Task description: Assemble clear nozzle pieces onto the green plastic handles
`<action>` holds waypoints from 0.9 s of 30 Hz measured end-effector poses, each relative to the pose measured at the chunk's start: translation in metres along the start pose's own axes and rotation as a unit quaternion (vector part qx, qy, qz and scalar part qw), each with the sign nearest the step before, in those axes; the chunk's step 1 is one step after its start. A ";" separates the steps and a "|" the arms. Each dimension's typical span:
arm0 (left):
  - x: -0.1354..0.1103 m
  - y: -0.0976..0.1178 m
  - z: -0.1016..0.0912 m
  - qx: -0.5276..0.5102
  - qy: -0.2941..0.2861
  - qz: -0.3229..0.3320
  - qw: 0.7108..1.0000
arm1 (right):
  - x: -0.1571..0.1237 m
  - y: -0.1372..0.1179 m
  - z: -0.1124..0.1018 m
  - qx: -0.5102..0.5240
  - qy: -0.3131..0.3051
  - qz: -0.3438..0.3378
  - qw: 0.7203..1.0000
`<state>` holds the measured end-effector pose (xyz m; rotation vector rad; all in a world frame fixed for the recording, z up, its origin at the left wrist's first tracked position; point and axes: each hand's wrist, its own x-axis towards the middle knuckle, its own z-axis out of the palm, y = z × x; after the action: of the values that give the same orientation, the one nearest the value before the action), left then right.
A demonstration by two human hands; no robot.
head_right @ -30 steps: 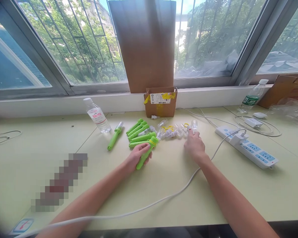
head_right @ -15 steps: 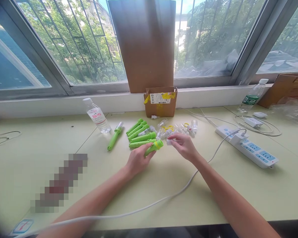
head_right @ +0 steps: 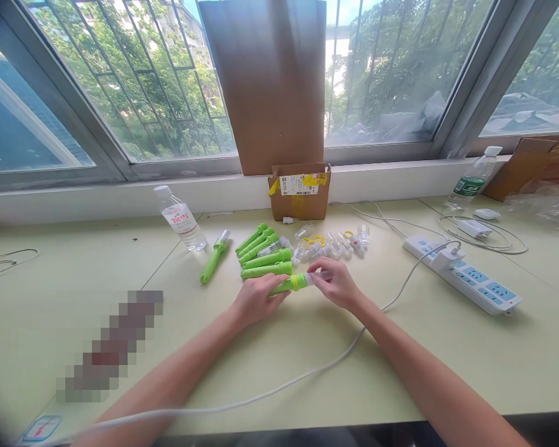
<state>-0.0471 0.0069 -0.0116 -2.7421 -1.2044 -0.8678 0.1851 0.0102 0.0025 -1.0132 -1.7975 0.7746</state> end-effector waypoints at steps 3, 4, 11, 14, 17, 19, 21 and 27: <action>0.000 0.002 0.000 0.008 -0.011 0.015 1.000 | -0.002 0.000 0.004 -0.003 -0.016 -0.007 1.000; 0.000 0.002 -0.001 0.008 -0.014 0.021 1.000 | -0.004 -0.001 0.005 -0.002 -0.021 -0.011 1.000; -0.001 0.002 -0.001 0.005 -0.013 0.023 1.000 | -0.007 -0.002 0.008 0.103 -0.054 0.036 0.993; -0.002 0.000 0.000 0.005 -0.003 0.016 1.000 | -0.005 0.000 0.007 0.138 -0.051 0.060 0.987; -0.002 -0.001 -0.001 0.011 -0.002 0.017 1.000 | -0.003 0.000 0.006 0.144 -0.053 0.075 0.985; -0.001 -0.001 -0.002 0.019 -0.004 0.021 1.000 | -0.002 -0.001 0.006 0.135 -0.057 0.083 0.986; -0.001 -0.002 -0.003 0.028 -0.004 0.025 0.999 | -0.002 -0.002 0.007 0.125 -0.055 0.091 0.986; -0.002 -0.003 -0.002 0.053 0.002 0.038 0.998 | -0.002 0.001 0.007 0.086 -0.052 0.098 0.990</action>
<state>-0.0516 0.0070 -0.0112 -2.6812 -1.1042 -0.7783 0.1790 0.0082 -0.0018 -1.0611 -1.7006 1.1018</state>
